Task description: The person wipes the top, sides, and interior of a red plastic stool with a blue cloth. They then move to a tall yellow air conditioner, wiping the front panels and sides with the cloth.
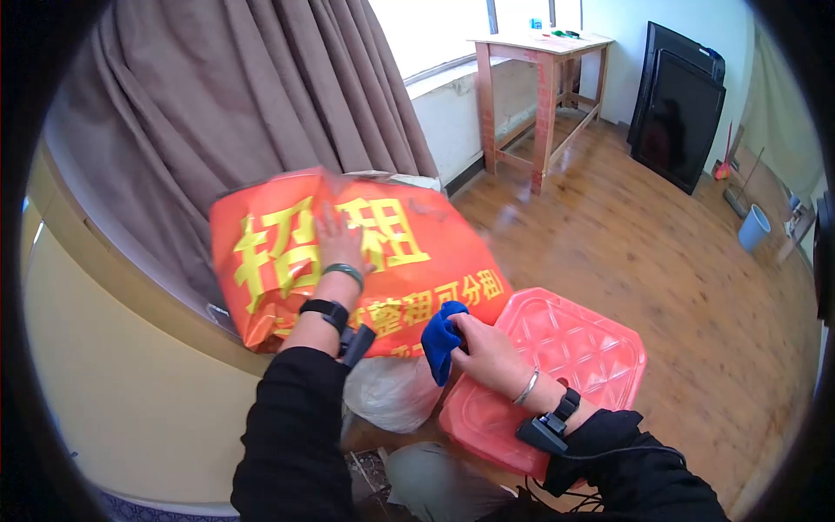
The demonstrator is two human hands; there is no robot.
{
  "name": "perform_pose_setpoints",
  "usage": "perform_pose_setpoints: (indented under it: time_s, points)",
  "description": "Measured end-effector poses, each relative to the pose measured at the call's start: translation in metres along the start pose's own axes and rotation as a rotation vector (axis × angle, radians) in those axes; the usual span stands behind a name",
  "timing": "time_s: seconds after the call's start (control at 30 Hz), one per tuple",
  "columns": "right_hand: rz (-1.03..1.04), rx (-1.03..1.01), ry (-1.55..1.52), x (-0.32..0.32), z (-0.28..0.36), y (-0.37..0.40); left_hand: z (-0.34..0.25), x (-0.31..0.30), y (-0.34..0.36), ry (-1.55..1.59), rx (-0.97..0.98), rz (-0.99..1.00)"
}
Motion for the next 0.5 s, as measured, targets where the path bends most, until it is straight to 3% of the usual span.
perform_pose_setpoints:
  time_s: [0.13,0.23,0.3,0.4,0.43,0.5]
  points:
    - [-0.023,-0.016,0.007,0.002,-0.005,0.0,0.064,0.041,-0.019,-0.026,-0.221,0.211]
    - [0.003,0.014,-0.03,0.002,-0.007,-0.001,0.098,0.07,-0.028,0.047,-0.379,0.232]
    - [-0.007,-0.017,-0.006,0.001,-0.008,-0.001,0.109,0.084,-0.032,0.124,-0.585,0.375]
    - [0.002,-0.007,0.007,0.0,-0.005,-0.001,0.107,0.138,-0.056,0.279,-0.585,0.472]
    - [0.009,0.005,0.019,0.001,-0.003,-0.002,0.093,0.204,-0.079,0.405,-0.451,0.511]
    - [0.009,-0.008,0.02,0.002,-0.004,-0.002,0.057,0.205,-0.049,0.422,-0.411,0.517]
Point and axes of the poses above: each hand's wrist, its own y-axis away from the middle knuckle, its own x-axis out of the palm, z = x × y, the point moved 4 cm from there along -y, towards the middle knuckle, and after that the axes turned 3 degrees about -x, right-handed, at the moved point
